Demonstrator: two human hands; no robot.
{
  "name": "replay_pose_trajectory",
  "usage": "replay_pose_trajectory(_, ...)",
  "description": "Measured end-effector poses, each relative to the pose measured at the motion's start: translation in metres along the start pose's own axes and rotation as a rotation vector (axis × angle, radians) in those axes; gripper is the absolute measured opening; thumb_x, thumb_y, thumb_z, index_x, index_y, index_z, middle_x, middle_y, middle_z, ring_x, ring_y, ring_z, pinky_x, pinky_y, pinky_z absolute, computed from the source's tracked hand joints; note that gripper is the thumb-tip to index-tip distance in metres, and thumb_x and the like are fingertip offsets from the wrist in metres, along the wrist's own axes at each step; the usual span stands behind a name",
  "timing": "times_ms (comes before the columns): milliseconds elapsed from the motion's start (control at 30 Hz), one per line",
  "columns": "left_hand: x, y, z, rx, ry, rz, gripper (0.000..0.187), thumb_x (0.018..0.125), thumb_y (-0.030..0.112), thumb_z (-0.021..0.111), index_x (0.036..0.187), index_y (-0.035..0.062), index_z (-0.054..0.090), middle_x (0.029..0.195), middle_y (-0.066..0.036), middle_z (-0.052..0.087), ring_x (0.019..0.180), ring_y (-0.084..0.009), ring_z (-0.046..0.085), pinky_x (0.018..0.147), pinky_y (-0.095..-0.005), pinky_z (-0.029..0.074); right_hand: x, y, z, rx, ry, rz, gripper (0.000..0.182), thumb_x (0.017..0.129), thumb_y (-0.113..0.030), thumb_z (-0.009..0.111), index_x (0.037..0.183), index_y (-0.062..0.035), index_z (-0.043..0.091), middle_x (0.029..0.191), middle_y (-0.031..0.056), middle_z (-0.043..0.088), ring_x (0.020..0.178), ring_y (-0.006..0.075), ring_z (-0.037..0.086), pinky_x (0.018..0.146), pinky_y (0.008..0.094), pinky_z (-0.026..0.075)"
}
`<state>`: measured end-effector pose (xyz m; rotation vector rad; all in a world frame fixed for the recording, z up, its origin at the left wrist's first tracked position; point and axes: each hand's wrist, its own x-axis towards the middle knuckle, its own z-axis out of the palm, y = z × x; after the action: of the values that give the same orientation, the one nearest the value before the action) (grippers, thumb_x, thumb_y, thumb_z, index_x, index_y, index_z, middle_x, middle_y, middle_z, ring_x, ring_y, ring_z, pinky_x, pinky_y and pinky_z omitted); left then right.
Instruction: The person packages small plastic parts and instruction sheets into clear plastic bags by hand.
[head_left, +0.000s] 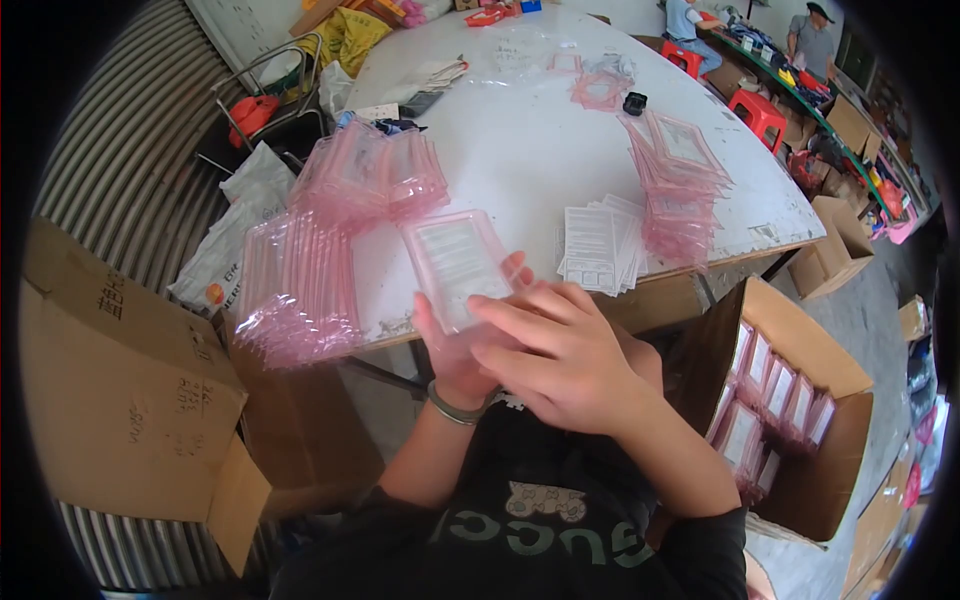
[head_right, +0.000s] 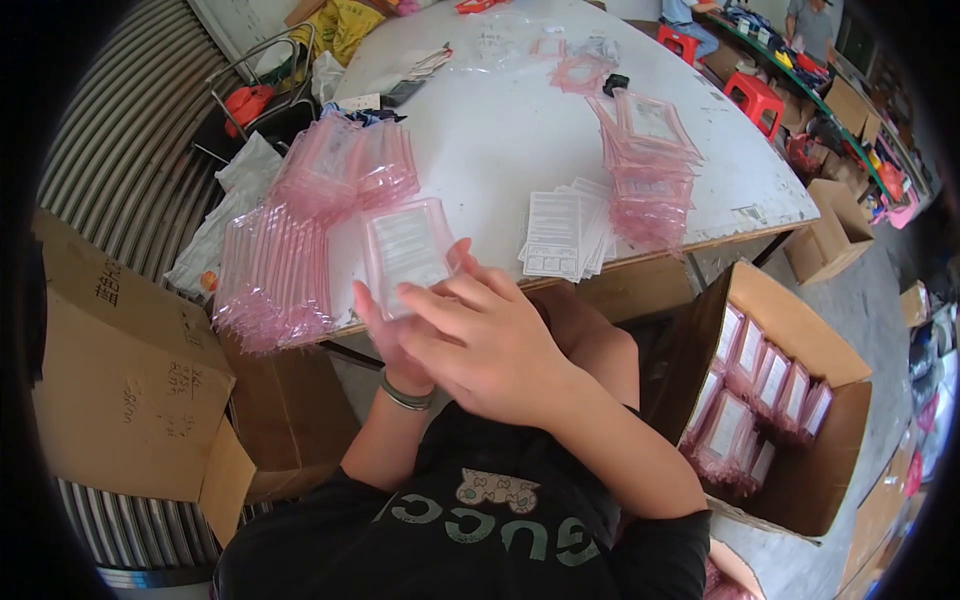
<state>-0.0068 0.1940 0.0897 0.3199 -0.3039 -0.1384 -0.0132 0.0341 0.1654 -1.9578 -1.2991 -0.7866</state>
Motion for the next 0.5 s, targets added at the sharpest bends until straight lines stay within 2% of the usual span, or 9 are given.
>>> replay_pose_trajectory(33,0.001,0.001,-0.001,-0.085,-0.003,-0.043,0.099,0.09,0.075,0.039,0.156,0.0034,0.022,0.158,-0.019,0.032,0.141,-0.034,0.038,0.116,-0.0488,0.034,0.002,0.0,-0.009,0.212,0.027,0.002,0.042,0.076,-0.016,0.073,0.115,-0.0011,0.067,0.128,0.0207,0.062,0.098,0.027,0.062,0.082,0.0416,0.046)
replay_pose_trajectory(67,0.001,0.003,-0.001,-0.041,0.027,-0.023,0.099,0.09,0.076,0.039,0.156,0.0038,0.022,0.158,-0.018,0.032,0.142,-0.0339,0.037,0.116,-0.0492,0.034,0.0,0.001,-0.009,0.18,0.015,-0.005,0.05,0.072,-0.017,0.078,0.119,-0.0029,0.066,0.134,0.0193,0.06,0.099,0.0279,0.064,0.08,0.0402,0.049)
replay_pose_trajectory(133,0.005,-0.002,-0.001,0.031,0.079,-0.003,0.1,0.091,0.078,0.037,0.157,0.0045,0.021,0.159,-0.016,0.032,0.144,-0.0336,0.035,0.116,-0.05,0.032,-0.005,0.005,-0.003,-0.12,-0.012,0.055,0.041,0.078,-0.016,0.068,0.116,-0.0021,0.065,0.131,0.0189,0.061,0.105,0.0291,0.065,0.087,0.0429,0.051)
replay_pose_trajectory(267,0.013,-0.005,0.01,0.093,-0.17,-0.116,0.101,0.091,0.08,0.037,0.157,0.0048,0.021,0.158,-0.016,0.033,0.146,-0.0328,0.033,0.116,-0.0529,0.031,-0.018,0.031,-0.017,-0.328,-0.052,0.186,0.044,0.079,-0.012,0.063,0.122,-0.0024,0.062,0.123,0.0174,0.067,0.108,0.0335,0.068,0.085,0.0425,0.055)
replay_pose_trajectory(300,0.011,0.001,0.012,0.296,-0.071,-0.078,0.097,0.092,0.078,0.036,0.157,0.0059,0.022,0.158,-0.016,0.033,0.145,-0.0317,0.035,0.115,-0.0519,0.033,-0.016,0.07,-0.045,-0.545,0.195,0.061,0.046,0.077,-0.008,0.065,0.123,-0.0028,0.063,0.123,0.0178,0.067,0.111,0.0336,0.067,0.089,0.0429,0.055)
replay_pose_trajectory(367,0.016,0.019,0.016,0.699,0.126,-0.013,0.089,0.096,0.073,0.034,0.157,0.0081,0.024,0.157,-0.016,0.035,0.143,-0.0297,0.038,0.114,-0.0498,0.036,-0.013,0.092,-0.067,-0.617,0.203,0.11,0.043,0.077,-0.002,0.068,0.12,-0.0029,0.065,0.123,0.0172,0.067,0.115,0.0365,0.064,0.094,0.0451,0.053)
replay_pose_trajectory(400,0.017,0.028,0.02,0.772,0.24,0.062,0.071,0.101,0.054,0.048,0.152,0.0062,0.035,0.15,-0.017,0.044,0.139,-0.0287,0.043,0.111,-0.0492,0.039,-0.012,0.126,-0.08,-0.68,0.205,0.111,0.045,0.079,-0.004,0.068,0.124,-0.0055,0.064,0.126,0.0149,0.066,0.117,0.0374,0.063,0.095,0.0455,0.053)
replay_pose_trajectory(433,0.02,0.038,0.019,0.947,0.276,0.133,0.067,0.101,0.048,0.052,0.15,0.005,0.037,0.147,-0.018,0.047,0.138,-0.0288,0.044,0.111,-0.0492,0.04,-0.017,0.176,-0.107,-0.582,0.095,0.397,0.054,0.082,-0.008,0.071,0.134,-0.0107,0.06,0.138,0.0131,0.06,0.131,0.0352,0.054,0.105,0.0497,0.045)
replay_pose_trajectory(500,0.033,0.057,0.008,1.284,0.353,0.262,0.06,0.099,0.037,0.059,0.146,0.0027,0.043,0.142,-0.019,0.053,0.136,-0.0291,0.046,0.11,-0.0491,0.04,-0.019,0.182,-0.112,-0.731,0.009,0.369,0.059,0.083,-0.013,0.073,0.139,-0.0133,0.057,0.145,0.0124,0.054,0.139,0.0328,0.046,0.11,0.0527,0.038)
